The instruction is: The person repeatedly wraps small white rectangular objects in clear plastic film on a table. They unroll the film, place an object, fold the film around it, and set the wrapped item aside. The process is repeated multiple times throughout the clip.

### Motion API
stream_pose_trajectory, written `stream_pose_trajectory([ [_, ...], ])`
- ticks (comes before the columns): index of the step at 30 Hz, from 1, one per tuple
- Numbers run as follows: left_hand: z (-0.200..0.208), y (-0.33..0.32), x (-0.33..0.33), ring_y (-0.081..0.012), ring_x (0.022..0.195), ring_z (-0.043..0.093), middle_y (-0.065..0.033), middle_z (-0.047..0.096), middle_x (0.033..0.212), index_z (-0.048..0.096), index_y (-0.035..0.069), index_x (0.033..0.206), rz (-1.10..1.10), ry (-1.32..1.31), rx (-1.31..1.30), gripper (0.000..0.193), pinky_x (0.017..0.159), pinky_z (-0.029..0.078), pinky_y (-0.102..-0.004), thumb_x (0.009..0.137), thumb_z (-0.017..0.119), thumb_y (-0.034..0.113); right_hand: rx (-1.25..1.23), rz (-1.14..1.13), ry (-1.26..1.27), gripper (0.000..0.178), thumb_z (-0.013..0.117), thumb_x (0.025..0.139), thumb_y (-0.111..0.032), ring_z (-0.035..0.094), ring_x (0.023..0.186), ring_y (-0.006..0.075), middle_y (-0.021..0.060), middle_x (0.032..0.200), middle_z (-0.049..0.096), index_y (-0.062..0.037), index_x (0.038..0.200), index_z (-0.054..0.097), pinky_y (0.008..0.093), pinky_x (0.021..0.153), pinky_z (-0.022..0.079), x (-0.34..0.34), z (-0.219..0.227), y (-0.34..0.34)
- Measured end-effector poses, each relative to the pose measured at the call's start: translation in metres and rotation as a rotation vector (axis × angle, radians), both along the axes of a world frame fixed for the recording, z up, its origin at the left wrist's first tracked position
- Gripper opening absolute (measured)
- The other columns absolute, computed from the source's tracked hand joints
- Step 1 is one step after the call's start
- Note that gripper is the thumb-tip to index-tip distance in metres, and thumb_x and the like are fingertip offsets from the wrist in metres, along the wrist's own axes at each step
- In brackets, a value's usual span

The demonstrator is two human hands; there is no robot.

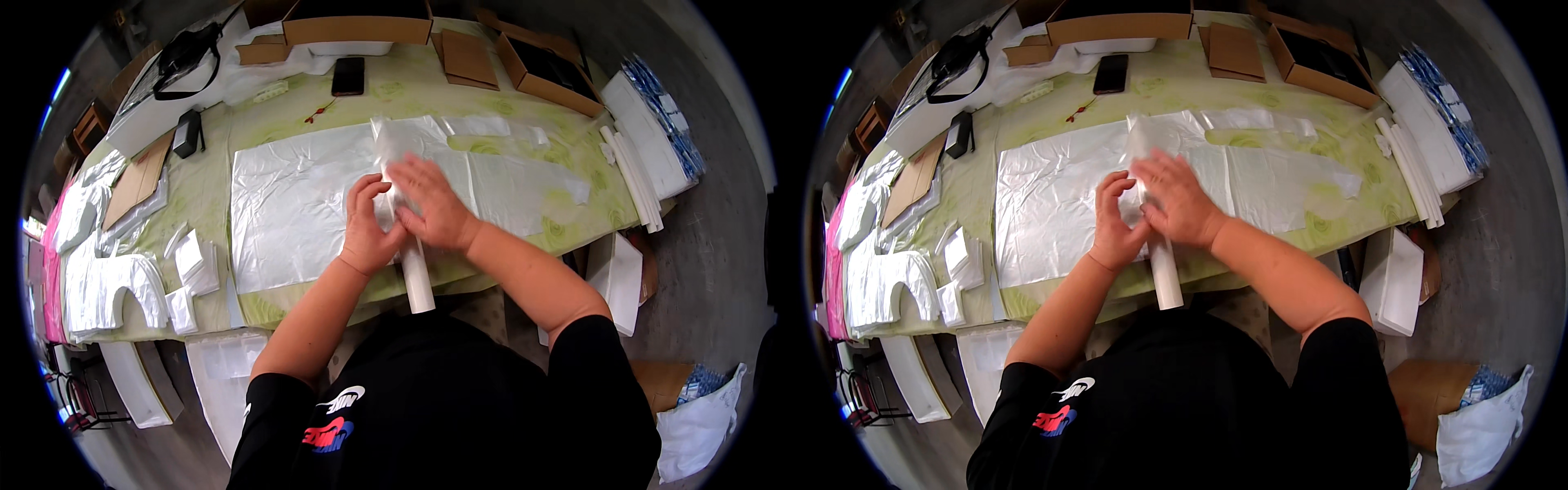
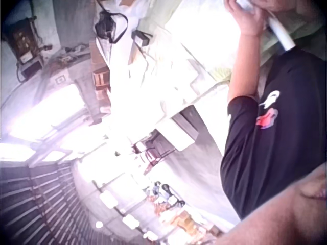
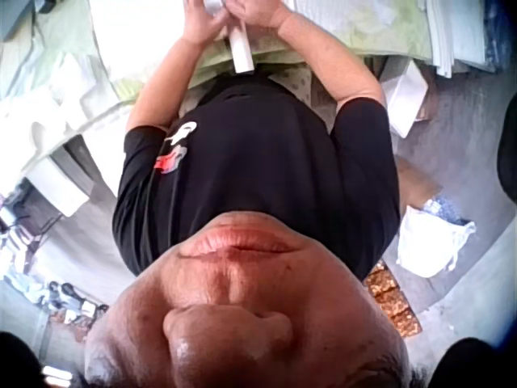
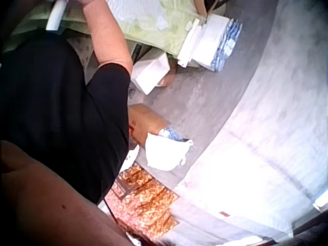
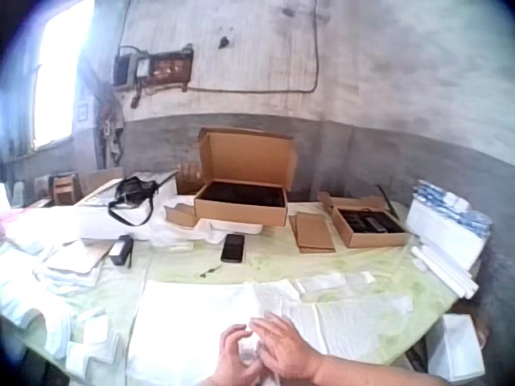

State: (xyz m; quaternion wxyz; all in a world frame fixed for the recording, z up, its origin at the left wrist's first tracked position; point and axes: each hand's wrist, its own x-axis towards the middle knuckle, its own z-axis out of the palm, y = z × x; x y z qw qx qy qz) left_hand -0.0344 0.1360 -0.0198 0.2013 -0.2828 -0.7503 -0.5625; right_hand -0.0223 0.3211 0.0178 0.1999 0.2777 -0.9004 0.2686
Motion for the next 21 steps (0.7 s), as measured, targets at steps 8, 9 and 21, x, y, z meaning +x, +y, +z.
stream_pose_trajectory([
  [8,0.049,-0.031,-0.021,-0.0419,0.142,0.043,-0.0162,0.062,0.139,0.070,0.006,0.118,-0.367,0.095,-0.113,0.033,0.121,0.032,-0.0504,0.092,0.055,0.019,-0.029,0.088,-0.161,0.035,0.073,0.086,-0.018,0.055,0.129,0.0351,0.0108,0.126,0.065,-0.0077,0.119,0.067,0.0567,0.118,0.035,0.031,-0.009,-0.050],
  [9,0.046,-0.034,-0.028,-0.0411,0.143,0.043,-0.0164,0.062,0.139,0.070,0.006,0.119,-0.450,0.030,-0.196,0.034,0.123,0.030,-0.0500,0.097,0.054,0.025,-0.129,0.095,-0.202,0.031,0.073,0.085,-0.016,0.056,0.127,0.0347,0.0105,0.123,0.066,-0.0075,0.114,0.069,0.0555,0.117,0.036,0.034,-0.004,-0.055],
  [21,0.033,-0.093,-0.028,-0.0262,0.128,0.057,-0.0086,0.069,0.123,0.068,0.006,0.104,-0.288,-0.110,-0.139,0.019,0.112,0.041,-0.0395,0.105,0.055,0.020,-0.090,0.365,-0.216,0.014,0.070,0.083,-0.011,0.056,0.127,0.0328,0.0074,0.111,0.071,-0.0108,0.096,0.075,0.0544,0.115,0.037,0.045,-0.007,-0.109],
])
